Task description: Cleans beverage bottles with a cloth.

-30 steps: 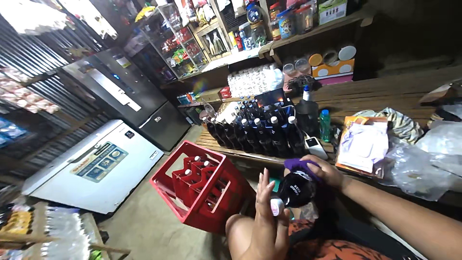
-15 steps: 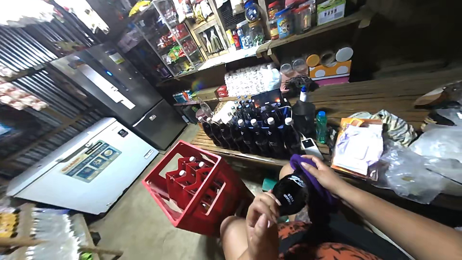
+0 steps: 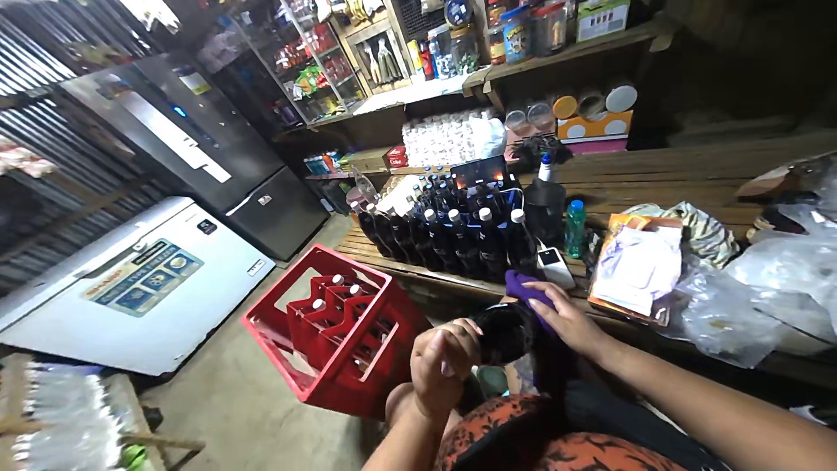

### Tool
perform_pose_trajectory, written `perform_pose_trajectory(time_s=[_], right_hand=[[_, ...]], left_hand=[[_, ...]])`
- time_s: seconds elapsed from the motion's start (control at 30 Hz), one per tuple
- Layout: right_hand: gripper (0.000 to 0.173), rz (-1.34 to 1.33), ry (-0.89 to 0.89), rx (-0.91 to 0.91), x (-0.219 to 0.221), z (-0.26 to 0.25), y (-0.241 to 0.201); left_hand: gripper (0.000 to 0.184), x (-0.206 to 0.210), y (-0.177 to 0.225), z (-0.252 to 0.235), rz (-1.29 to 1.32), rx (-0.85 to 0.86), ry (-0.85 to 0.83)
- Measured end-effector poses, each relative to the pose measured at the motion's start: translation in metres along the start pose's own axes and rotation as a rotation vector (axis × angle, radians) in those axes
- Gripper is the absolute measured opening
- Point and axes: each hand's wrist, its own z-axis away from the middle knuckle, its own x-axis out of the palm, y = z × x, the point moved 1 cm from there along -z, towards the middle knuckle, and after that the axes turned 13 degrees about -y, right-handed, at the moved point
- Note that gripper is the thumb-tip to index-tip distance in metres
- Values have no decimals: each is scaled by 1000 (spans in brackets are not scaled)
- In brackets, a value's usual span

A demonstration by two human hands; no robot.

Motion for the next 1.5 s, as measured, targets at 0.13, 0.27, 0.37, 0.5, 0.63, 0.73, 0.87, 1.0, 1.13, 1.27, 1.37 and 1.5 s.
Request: perform_pose_trajectory(time_s=[0.13, 0.27, 0.37, 0.5, 0.63, 0.73, 0.87, 1.0, 1.13, 1.27, 1.37, 1.5], right_hand=[[49, 75, -123, -313, 4, 6, -38], [53, 239, -200, -592, 12, 13, -70], [58, 254, -193, -678, 14, 7, -61], [54, 112, -191, -589, 8, -8, -30], [68, 105, -215, -385, -5, -18, 4], [65, 95, -207, -291, -12, -21, 10], [52, 203, -169, -51, -28, -36, -19], [46, 152, -1, -94, -54, -59, -68], [42, -59, 307, -273, -65, -65, -117], [49, -211, 414, -412, -39, -48, -113], [49, -165, 206, -411, -7, -13, -77], [38, -57, -38, -411, -2, 17, -62]], left_hand=[[51, 7, 0, 3, -35, 8, -27], [51, 16, 0, 7, -103, 12, -76], [50, 20, 1, 10, -134, 19, -79], [51, 21, 1, 13, -141, 10, -61], [52, 25, 3, 15, -183, 25, -76], [52, 27, 3, 17, -187, 51, -92], [51, 28, 1, 20, -174, 85, -78], [52, 29, 0, 23, -179, 98, -73], [54, 28, 1, 26, -201, 87, -77], [54, 26, 2, 29, -206, 93, -62], [53, 26, 3, 33, -204, 102, -57], [51, 30, 3, 34, -205, 109, -69]])
